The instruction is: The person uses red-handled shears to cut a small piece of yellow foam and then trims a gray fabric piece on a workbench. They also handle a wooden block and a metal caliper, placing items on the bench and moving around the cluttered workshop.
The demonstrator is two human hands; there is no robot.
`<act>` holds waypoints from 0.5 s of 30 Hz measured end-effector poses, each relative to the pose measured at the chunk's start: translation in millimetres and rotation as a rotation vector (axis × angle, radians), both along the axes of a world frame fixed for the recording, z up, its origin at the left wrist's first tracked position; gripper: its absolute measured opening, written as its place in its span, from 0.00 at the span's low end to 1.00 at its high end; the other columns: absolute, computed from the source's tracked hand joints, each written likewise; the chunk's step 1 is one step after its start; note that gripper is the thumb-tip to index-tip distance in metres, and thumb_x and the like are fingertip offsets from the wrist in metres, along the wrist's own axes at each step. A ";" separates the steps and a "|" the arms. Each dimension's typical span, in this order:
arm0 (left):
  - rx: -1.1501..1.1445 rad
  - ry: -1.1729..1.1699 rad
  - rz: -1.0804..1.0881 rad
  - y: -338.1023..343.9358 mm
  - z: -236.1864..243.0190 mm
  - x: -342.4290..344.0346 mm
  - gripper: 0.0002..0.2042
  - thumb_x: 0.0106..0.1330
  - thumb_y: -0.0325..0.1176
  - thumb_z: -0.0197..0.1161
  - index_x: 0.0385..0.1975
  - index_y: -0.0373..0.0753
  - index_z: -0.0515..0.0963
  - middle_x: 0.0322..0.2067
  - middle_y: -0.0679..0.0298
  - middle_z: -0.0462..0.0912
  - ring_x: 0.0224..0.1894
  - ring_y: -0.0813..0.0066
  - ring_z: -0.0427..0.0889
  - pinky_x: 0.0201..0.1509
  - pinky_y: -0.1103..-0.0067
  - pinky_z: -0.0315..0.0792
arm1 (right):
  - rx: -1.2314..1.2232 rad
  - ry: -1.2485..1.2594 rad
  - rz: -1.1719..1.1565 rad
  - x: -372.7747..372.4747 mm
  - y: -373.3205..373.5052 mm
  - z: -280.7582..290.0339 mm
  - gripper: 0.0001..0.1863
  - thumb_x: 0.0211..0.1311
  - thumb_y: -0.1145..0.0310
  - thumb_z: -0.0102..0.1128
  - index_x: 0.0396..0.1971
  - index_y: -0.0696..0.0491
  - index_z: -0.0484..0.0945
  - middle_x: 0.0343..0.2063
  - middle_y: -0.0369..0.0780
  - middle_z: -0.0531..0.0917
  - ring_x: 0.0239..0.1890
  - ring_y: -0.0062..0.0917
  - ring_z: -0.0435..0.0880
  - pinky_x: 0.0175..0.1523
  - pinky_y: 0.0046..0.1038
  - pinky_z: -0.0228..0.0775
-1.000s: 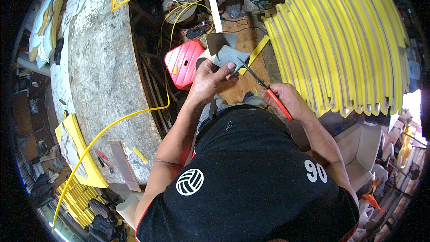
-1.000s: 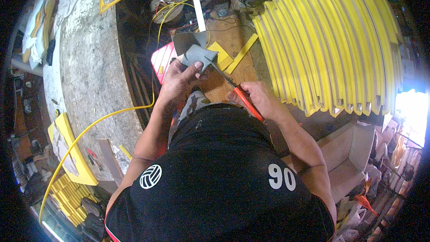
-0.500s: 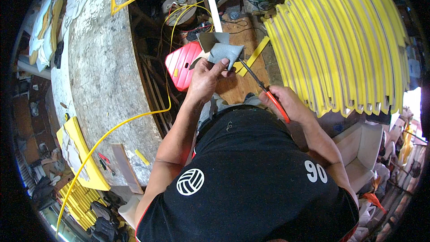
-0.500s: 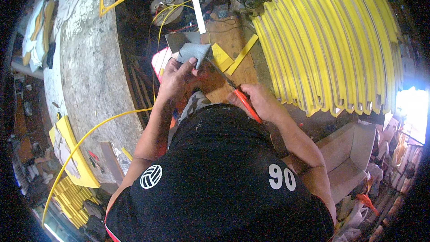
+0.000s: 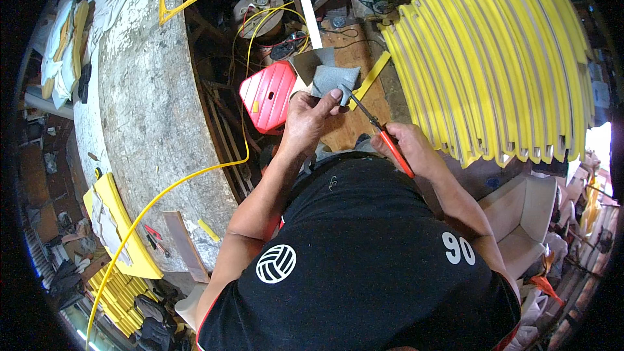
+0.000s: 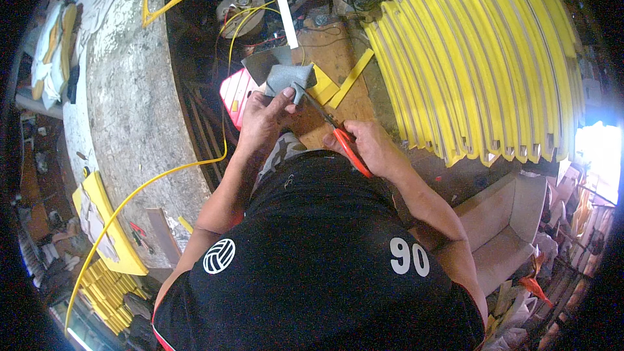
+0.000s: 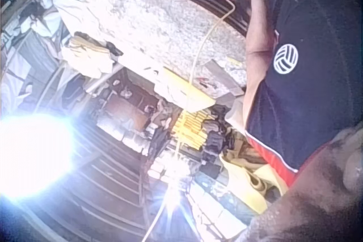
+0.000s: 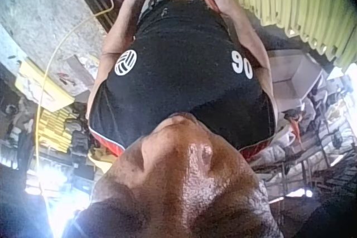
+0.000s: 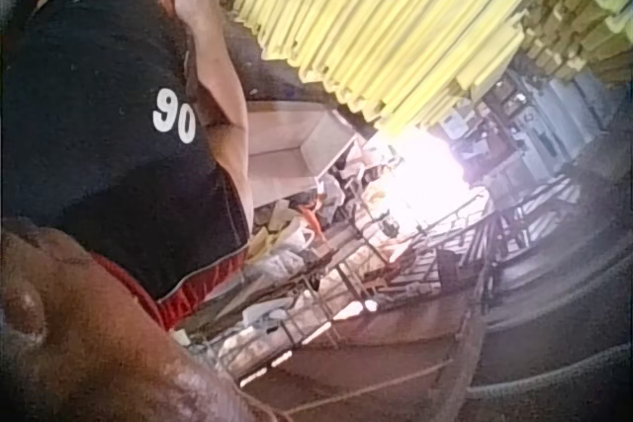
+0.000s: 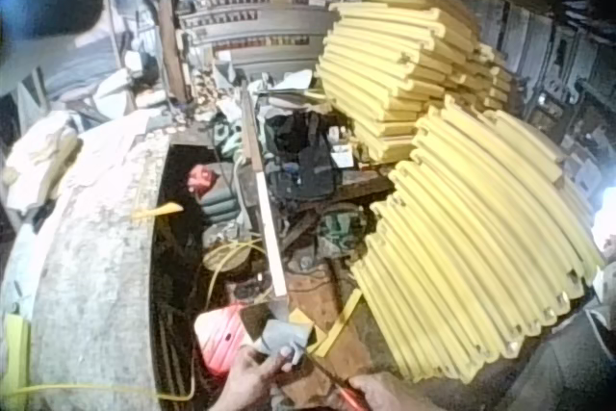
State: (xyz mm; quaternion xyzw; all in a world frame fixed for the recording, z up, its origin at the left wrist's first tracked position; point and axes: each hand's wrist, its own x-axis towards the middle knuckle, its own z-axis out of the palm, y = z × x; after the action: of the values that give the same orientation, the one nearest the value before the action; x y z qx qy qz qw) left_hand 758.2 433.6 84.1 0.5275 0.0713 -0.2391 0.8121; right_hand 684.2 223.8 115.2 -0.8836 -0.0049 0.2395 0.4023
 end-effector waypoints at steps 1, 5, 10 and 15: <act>-0.003 0.010 0.003 -0.3 2.8 0.1 0.08 0.67 0.34 0.61 0.31 0.36 0.79 0.26 0.69 0.80 0.25 0.84 0.75 0.33 0.83 0.71 | 0.004 -0.004 -0.005 0.0 1.0 0.7 0.21 0.63 0.54 0.61 0.24 0.59 0.77 0.18 0.41 0.77 0.21 0.23 0.75 0.27 0.28 0.66; 0.003 -0.007 0.003 1.2 1.9 0.4 0.07 0.66 0.33 0.61 0.31 0.36 0.79 0.26 0.69 0.80 0.26 0.84 0.75 0.35 0.82 0.72 | 0.047 -0.033 -0.031 -2.1 3.9 1.0 0.21 0.63 0.54 0.61 0.23 0.59 0.77 0.16 0.39 0.75 0.19 0.21 0.74 0.25 0.28 0.64; -0.040 -0.006 -0.024 4.7 0.1 4.7 0.06 0.66 0.32 0.61 0.31 0.36 0.78 0.25 0.70 0.79 0.26 0.83 0.75 0.37 0.83 0.71 | 0.039 0.033 -0.012 -1.1 2.1 5.6 0.21 0.63 0.53 0.61 0.23 0.58 0.77 0.14 0.38 0.73 0.17 0.20 0.70 0.24 0.28 0.62; 0.006 -0.017 -0.211 21.3 -5.2 15.7 0.09 0.64 0.31 0.60 0.42 0.37 0.76 0.32 0.67 0.80 0.33 0.79 0.78 0.41 0.80 0.74 | 0.134 -0.029 0.132 -6.3 -23.1 -11.1 0.25 0.65 0.48 0.56 0.22 0.56 0.75 0.13 0.36 0.71 0.17 0.20 0.69 0.23 0.27 0.61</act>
State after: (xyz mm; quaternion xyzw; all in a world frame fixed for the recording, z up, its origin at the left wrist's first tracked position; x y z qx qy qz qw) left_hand 773.9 454.9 78.8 0.5365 0.0094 -0.3187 0.7814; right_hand 677.8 200.7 104.1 -0.8559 -0.0849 0.2520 0.4436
